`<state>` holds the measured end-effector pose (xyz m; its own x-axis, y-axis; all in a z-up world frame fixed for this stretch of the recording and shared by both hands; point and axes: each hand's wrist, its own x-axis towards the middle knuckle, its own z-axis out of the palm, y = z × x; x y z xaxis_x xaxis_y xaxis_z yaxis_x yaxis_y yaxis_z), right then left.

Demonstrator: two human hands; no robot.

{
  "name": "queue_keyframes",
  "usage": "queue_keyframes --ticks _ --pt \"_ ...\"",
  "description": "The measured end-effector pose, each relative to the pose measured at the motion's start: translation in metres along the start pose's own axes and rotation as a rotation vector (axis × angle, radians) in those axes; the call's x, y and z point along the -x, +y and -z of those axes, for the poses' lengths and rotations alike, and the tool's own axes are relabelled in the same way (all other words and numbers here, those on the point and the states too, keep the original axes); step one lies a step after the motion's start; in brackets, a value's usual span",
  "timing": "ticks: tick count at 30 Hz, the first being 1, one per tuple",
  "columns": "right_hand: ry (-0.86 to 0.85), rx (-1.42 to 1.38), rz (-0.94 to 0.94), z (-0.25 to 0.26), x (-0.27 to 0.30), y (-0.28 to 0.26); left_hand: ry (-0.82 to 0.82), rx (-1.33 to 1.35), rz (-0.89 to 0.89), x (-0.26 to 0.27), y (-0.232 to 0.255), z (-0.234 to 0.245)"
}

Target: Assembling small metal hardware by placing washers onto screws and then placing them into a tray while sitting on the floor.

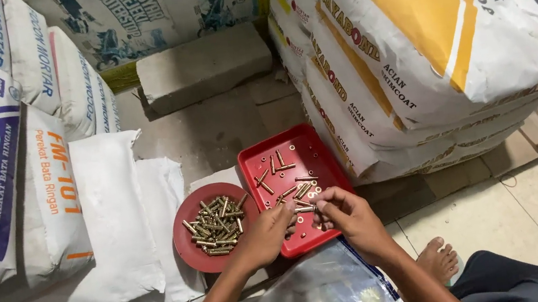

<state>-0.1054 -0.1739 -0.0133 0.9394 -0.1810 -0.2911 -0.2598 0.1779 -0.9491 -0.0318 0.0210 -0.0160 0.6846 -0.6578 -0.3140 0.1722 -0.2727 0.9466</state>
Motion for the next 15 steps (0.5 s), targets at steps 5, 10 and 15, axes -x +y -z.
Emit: queue_keyframes --ticks 5,10,15 --pt "-0.001 -0.088 -0.052 -0.006 0.001 -0.003 0.100 -0.113 0.108 -0.008 -0.016 -0.003" --pt "-0.006 0.083 -0.044 -0.003 -0.005 0.009 0.075 0.002 -0.035 -0.016 -0.026 -0.005" --pt "0.013 0.086 0.012 -0.007 -0.001 -0.013 0.076 0.052 -0.031 -0.023 -0.033 -0.004"
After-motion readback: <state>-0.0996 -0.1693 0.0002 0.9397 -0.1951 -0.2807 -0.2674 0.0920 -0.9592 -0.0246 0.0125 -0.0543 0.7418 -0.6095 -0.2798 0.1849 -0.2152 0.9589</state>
